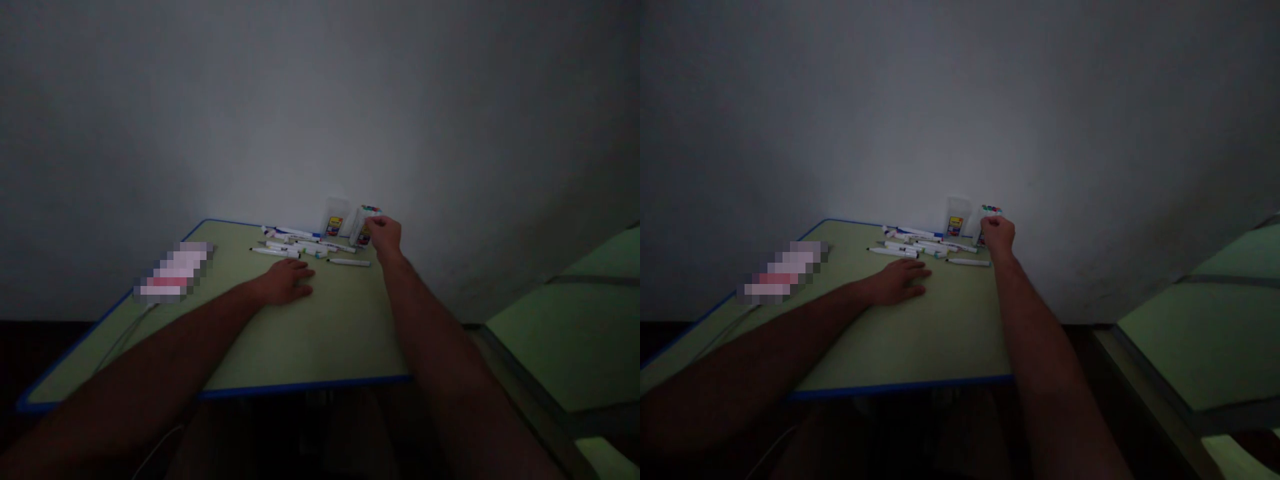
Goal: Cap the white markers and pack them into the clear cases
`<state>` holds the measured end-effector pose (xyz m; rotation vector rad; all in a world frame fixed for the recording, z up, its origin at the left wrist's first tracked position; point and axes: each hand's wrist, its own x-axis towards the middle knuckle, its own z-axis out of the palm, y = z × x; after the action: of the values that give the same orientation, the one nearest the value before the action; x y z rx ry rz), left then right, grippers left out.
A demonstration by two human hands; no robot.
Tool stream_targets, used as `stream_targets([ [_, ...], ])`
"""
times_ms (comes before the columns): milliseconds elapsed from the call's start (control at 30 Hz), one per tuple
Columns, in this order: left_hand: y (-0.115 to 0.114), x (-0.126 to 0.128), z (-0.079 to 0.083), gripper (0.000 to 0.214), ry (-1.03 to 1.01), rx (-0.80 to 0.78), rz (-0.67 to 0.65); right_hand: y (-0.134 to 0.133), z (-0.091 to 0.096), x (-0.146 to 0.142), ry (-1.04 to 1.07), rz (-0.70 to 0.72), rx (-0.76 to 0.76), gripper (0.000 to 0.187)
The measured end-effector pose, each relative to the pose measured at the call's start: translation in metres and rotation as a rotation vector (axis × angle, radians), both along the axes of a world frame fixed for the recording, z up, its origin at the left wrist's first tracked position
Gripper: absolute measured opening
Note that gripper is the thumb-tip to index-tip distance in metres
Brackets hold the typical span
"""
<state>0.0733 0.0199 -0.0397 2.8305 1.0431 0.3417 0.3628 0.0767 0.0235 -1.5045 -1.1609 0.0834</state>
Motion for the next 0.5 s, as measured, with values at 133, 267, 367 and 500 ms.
stream_targets([
  [133,0.001,-0.001,0.001,0.055,-0.019,-0.001,-0.009,-0.019,-0.025,-0.015,0.119,0.037,-0.073,0.027],
  [267,0.003,-0.004,0.001,0.054,-0.049,-0.008,-0.017,-0.037,-0.034,-0.012,0.024,0.003,-0.142,0.029],
  [367,0.006,-0.006,0.000,0.053,-0.077,-0.005,-0.023,-0.044,-0.033,-0.006,-0.207,-0.017,-0.235,0.020],
  [500,0.009,-0.008,0.000,0.048,-0.118,0.006,-0.031,-0.047,-0.034,-0.009,-0.437,0.042,-0.345,0.024],
])
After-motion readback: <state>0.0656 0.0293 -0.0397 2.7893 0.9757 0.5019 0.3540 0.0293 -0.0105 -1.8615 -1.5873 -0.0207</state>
